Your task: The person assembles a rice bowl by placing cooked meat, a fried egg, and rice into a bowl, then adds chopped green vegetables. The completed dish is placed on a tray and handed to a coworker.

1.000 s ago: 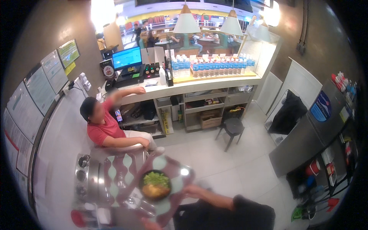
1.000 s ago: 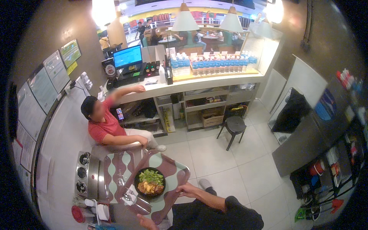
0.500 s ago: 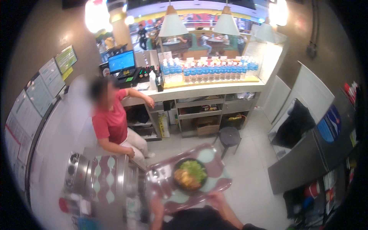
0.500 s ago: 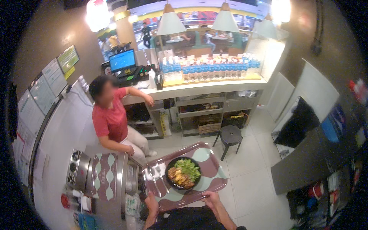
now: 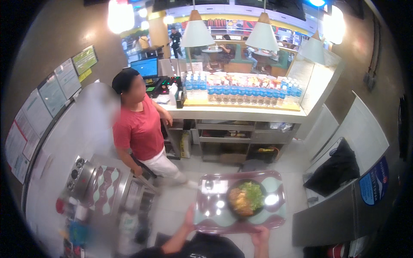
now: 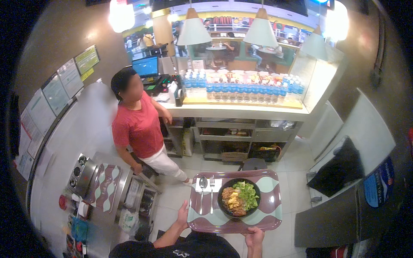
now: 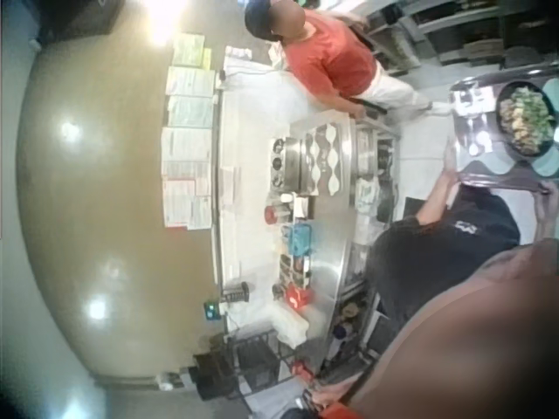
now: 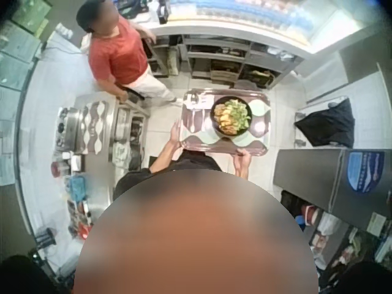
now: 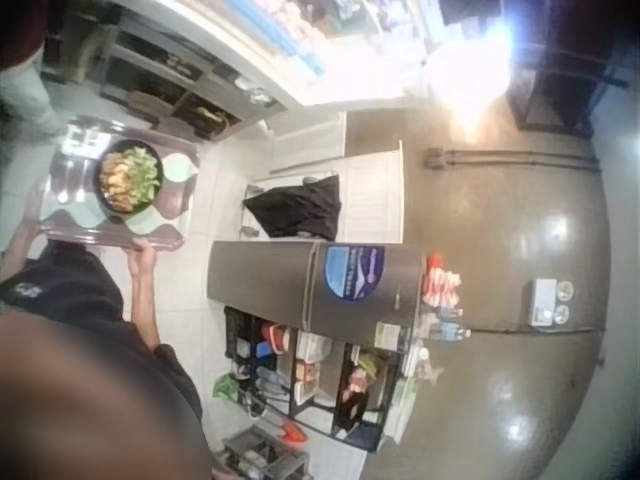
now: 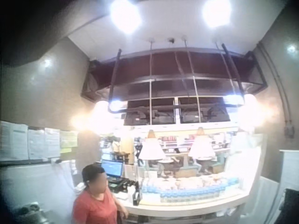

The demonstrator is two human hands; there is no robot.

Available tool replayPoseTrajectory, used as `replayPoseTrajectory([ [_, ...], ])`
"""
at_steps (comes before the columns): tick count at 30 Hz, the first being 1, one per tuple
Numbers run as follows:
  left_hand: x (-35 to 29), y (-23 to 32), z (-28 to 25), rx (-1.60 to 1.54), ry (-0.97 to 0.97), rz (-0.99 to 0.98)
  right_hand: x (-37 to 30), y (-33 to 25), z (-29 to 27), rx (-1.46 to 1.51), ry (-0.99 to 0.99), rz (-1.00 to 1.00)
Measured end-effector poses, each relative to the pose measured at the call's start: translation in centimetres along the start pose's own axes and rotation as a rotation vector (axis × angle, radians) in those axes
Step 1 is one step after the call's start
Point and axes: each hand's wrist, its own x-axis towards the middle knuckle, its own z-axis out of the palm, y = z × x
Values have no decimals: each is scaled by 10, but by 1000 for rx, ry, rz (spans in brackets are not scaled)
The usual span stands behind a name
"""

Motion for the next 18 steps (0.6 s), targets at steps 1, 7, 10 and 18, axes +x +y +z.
replayPoseTrajectory([
  [1, 16, -5, 7, 47, 50, 36, 3, -9, 1, -4, 5, -32],
  [7, 97, -29, 29, 48, 110, -169, 30, -72, -4, 23, -30, -36],
  [10, 154, -52, -1, -14, -20, -283, 52, -98, -13, 84, 24, -48],
  [18, 268, -124, 28, 254, -102, -484, 97, -195, -38, 41, 170, -149],
])
